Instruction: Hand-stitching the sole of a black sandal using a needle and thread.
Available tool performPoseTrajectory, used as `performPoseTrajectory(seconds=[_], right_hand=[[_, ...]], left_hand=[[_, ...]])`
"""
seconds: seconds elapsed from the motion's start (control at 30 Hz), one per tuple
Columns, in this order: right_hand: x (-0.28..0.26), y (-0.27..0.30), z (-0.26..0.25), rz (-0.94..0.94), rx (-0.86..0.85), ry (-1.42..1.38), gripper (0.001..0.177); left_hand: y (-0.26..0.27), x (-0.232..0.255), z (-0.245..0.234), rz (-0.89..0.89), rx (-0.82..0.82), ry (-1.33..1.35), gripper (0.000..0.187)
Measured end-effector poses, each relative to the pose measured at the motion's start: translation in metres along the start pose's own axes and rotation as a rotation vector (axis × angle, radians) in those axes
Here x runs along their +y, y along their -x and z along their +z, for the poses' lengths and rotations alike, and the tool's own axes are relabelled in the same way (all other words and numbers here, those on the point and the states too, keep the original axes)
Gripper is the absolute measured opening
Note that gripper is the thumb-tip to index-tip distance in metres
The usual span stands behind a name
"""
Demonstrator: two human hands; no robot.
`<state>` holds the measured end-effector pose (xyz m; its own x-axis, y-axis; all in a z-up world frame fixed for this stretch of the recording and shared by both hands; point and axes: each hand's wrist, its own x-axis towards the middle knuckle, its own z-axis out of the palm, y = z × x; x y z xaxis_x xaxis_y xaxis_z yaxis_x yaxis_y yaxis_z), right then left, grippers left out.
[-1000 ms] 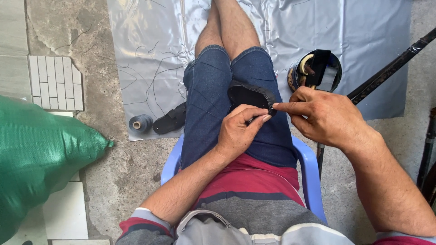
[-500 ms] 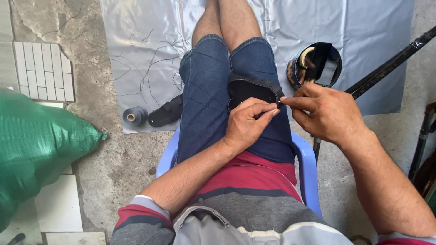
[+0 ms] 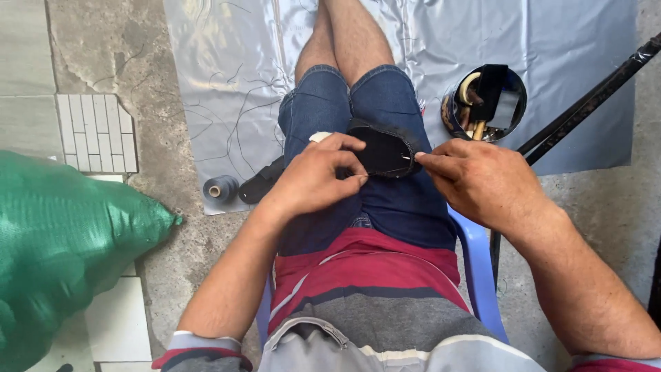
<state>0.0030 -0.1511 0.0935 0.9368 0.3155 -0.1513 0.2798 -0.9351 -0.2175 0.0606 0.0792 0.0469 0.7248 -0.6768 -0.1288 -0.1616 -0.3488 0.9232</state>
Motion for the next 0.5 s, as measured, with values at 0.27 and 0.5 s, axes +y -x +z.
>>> performPoseTrajectory(seconds=[0.27, 0.5], right_hand=[[0.001, 0.001, 0.004, 0.031, -0.001, -0.194, 0.019], [0.0, 0.004, 0.006, 0.066, 0.001, -0.225, 0.02]], left_hand=[[-0.014, 0.0, 0.053, -0.162, 0.112, 1.049, 0.018], [-0.023, 0.016, 0.031, -0.018, 0.035, 0.0, 0.041]])
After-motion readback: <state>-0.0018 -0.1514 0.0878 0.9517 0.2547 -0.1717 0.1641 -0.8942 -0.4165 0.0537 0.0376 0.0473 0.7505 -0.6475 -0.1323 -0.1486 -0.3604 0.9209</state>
